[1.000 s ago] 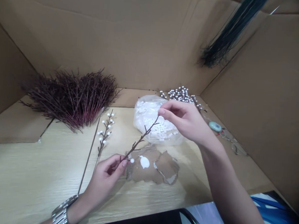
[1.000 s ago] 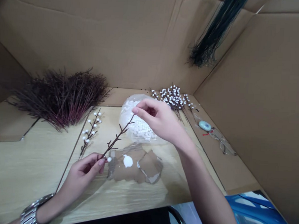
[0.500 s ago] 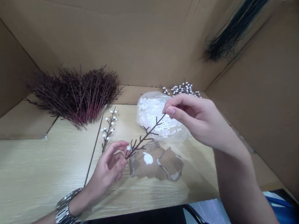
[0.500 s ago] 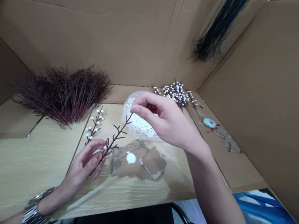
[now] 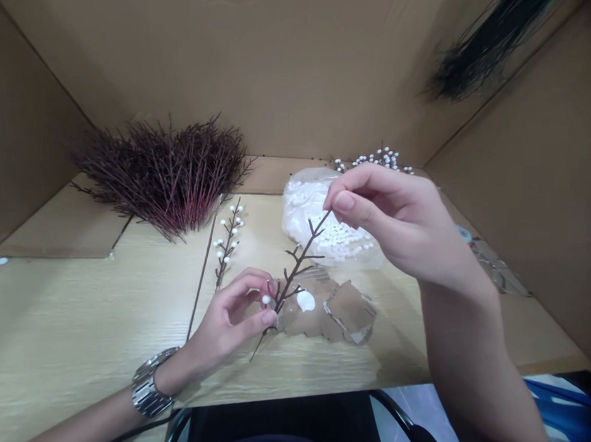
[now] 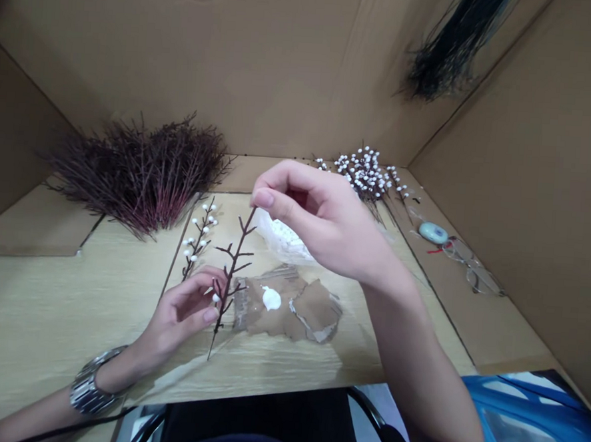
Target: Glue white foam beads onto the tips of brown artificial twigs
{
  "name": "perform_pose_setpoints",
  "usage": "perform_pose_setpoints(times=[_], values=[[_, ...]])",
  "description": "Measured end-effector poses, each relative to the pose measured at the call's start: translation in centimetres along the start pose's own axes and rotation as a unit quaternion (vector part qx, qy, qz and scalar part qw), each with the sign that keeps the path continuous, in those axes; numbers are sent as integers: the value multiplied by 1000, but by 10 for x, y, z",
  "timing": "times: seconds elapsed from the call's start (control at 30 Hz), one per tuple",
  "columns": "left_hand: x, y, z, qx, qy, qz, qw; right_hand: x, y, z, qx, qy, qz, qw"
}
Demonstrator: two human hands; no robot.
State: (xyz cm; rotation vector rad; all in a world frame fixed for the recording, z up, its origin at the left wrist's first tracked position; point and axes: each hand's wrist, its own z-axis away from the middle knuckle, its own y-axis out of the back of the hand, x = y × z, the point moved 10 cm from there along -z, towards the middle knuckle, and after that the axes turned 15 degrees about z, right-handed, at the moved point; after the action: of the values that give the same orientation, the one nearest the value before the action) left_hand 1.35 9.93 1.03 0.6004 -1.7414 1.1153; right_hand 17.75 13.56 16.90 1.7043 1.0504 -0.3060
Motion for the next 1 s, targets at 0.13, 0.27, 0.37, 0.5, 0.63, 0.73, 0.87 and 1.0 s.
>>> perform_pose_setpoints(times=[0.13,0.27,0.37,0.5,0.63,0.73,0.87,1.0], values=[[1,-3,1,-21,-2,-14,1000,-2,-2,-2,11,6,2,1000],[4,-6,2,-45,-18,-46,998,-1,-3,-2,22,-2,-2,1000],[4,-8,2,-52,-17,-63,997,-2,-5,-2,29,-6,-8,1000],[3,-11,1,-61,-8,-60,996,-3,-12,-4,33,-14,-19,999],[-2,-8,0,-50,9,-46,998,-1,-19,-6,23,-17,-32,999],[-5,-5,-1,-34,13,-12,999,1,-20,-7,25,-8,-42,999],[-10,-3,-2,-19,30,35,999,3,-20,-7,31,-3,-38,999],[-12,-4,0,-17,41,52,998,3,-20,-8,41,3,-31,999]])
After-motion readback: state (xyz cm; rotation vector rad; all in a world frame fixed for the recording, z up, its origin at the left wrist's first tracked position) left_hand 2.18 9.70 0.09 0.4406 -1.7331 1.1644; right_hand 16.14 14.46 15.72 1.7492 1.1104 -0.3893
